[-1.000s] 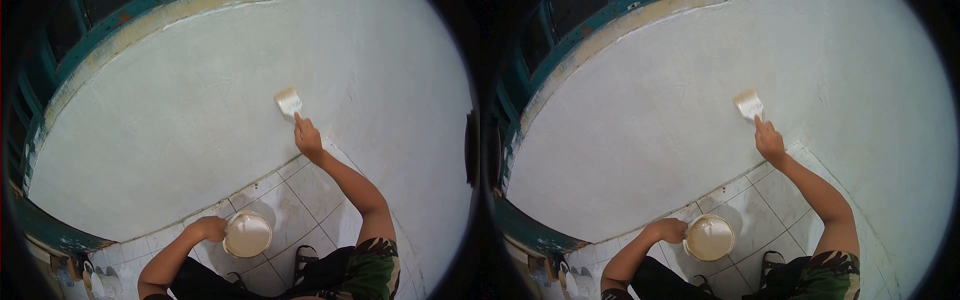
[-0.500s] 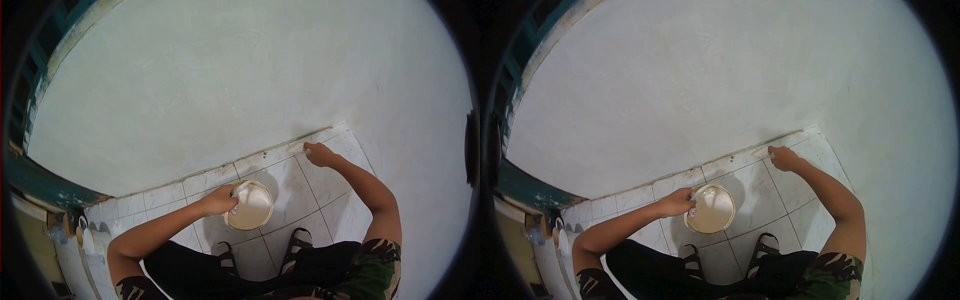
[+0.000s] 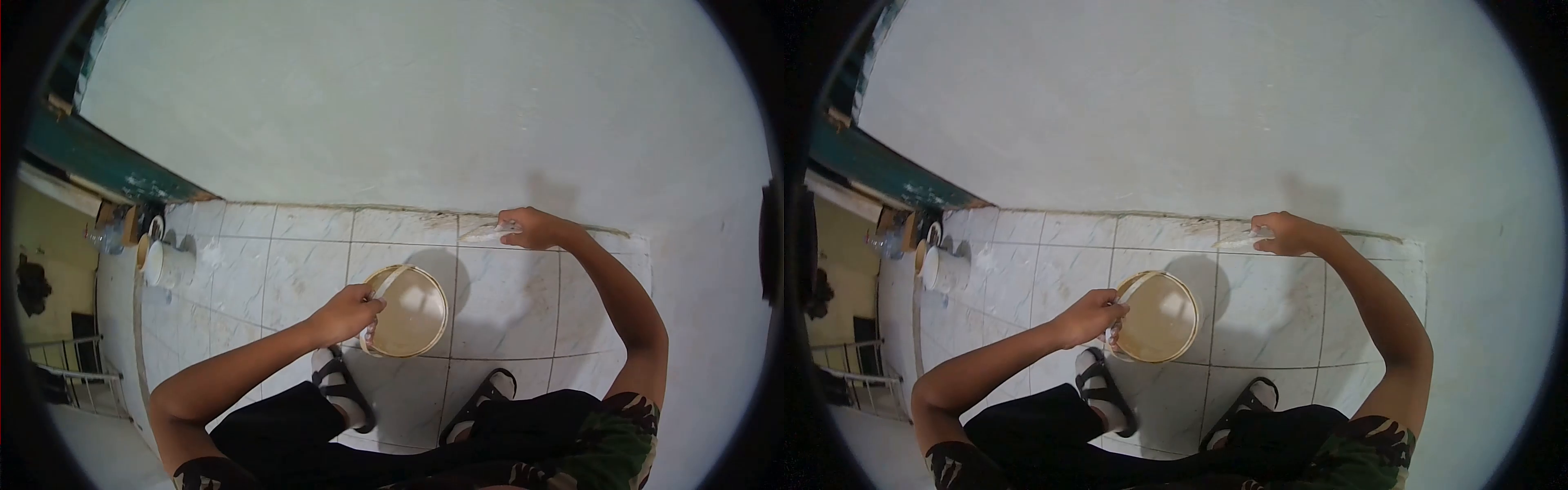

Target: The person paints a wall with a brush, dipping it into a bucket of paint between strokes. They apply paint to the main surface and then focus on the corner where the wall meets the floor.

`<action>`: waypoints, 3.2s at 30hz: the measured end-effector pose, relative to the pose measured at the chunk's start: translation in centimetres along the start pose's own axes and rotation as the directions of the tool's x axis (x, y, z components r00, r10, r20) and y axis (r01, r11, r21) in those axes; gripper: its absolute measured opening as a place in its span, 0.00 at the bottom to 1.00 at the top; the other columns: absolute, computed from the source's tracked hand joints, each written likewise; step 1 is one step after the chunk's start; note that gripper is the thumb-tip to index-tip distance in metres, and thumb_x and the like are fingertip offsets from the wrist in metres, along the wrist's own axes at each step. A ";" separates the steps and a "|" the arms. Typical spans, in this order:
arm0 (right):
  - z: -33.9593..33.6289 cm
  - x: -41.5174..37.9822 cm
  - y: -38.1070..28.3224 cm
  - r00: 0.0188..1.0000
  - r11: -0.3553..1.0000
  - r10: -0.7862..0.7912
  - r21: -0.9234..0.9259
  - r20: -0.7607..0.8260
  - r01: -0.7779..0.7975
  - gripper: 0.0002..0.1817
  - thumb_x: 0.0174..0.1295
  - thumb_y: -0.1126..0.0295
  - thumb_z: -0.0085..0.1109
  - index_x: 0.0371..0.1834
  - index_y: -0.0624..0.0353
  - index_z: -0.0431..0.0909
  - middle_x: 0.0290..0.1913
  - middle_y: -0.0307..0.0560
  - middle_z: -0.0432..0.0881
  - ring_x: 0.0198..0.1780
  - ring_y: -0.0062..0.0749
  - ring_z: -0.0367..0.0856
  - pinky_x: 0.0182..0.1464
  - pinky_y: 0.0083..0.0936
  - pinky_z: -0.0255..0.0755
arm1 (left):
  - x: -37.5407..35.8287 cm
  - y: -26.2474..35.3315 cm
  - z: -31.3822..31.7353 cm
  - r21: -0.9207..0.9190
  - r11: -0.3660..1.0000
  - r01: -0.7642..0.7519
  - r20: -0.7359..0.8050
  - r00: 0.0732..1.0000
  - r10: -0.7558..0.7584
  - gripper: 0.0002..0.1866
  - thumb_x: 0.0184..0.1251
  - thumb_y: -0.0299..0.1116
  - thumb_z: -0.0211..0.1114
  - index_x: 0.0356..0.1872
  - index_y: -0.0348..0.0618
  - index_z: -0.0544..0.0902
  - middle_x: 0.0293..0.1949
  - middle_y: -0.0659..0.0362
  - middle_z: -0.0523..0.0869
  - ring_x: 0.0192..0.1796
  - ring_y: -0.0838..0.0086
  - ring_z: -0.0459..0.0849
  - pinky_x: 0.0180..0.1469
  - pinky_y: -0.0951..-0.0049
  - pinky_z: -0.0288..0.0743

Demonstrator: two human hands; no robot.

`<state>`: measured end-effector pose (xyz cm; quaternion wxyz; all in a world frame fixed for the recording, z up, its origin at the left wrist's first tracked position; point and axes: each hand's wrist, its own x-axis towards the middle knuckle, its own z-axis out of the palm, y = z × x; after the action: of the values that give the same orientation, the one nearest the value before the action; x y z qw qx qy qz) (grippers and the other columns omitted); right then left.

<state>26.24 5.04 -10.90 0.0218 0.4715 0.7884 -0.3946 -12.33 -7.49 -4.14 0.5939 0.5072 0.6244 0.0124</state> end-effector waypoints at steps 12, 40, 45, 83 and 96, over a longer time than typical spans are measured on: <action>-0.8 -1.9 -8.7 0.975 0.980 0.200 -0.011 0.093 -0.200 0.20 0.66 0.61 0.65 0.56 0.57 0.76 0.47 0.55 0.82 0.45 0.39 0.79 0.48 0.37 0.73 | 0.1 -6.8 -5.0 -0.055 0.982 -0.181 -0.072 0.982 0.177 0.13 0.75 0.35 0.59 0.40 0.32 0.77 0.30 0.56 0.84 0.32 0.75 0.82 0.37 0.71 0.76; 20.4 7.6 -23.8 0.962 0.849 0.173 -0.527 0.209 -0.038 0.16 0.62 0.71 0.59 0.53 0.52 0.81 0.43 0.50 0.88 0.46 0.45 0.89 0.44 0.43 0.82 | 6.3 -8.8 -10.7 -0.096 0.942 -0.321 0.248 0.909 0.335 0.09 0.69 0.28 0.55 0.41 0.30 0.72 0.32 0.50 0.83 0.31 0.68 0.87 0.33 0.67 0.85; 21.5 8.5 -23.7 0.965 0.851 0.218 -0.513 0.145 -0.115 0.16 0.63 0.71 0.58 0.54 0.53 0.81 0.44 0.50 0.88 0.46 0.46 0.89 0.44 0.40 0.83 | 6.5 -9.8 -11.3 -0.166 0.937 -0.306 0.277 0.898 0.343 0.09 0.70 0.29 0.56 0.40 0.31 0.71 0.32 0.51 0.82 0.32 0.68 0.87 0.33 0.67 0.85; 13.0 -7.3 -23.3 0.953 0.940 0.303 0.163 -0.006 -0.298 0.19 0.67 0.69 0.57 0.60 0.57 0.70 0.33 0.57 0.84 0.37 0.50 0.85 0.41 0.42 0.76 | 2.4 -0.4 -4.9 -0.136 0.884 -0.447 0.388 0.797 0.463 0.11 0.67 0.26 0.56 0.43 0.26 0.78 0.30 0.53 0.86 0.28 0.72 0.87 0.31 0.72 0.81; 10.2 -26.4 -9.9 0.943 0.077 0.332 0.997 -0.032 0.006 0.15 0.72 0.70 0.55 0.58 0.64 0.73 0.30 0.44 0.79 0.18 0.14 0.65 0.19 0.16 0.59 | 1.4 11.6 5.1 0.097 0.873 -0.477 0.381 0.829 0.411 0.11 0.66 0.25 0.57 0.44 0.26 0.79 0.33 0.53 0.86 0.29 0.73 0.87 0.31 0.74 0.79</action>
<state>29.91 -23.12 -1.23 -0.3551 0.4942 0.2554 -0.7513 -1.00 -3.90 0.48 0.6248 0.6866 0.3719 0.0018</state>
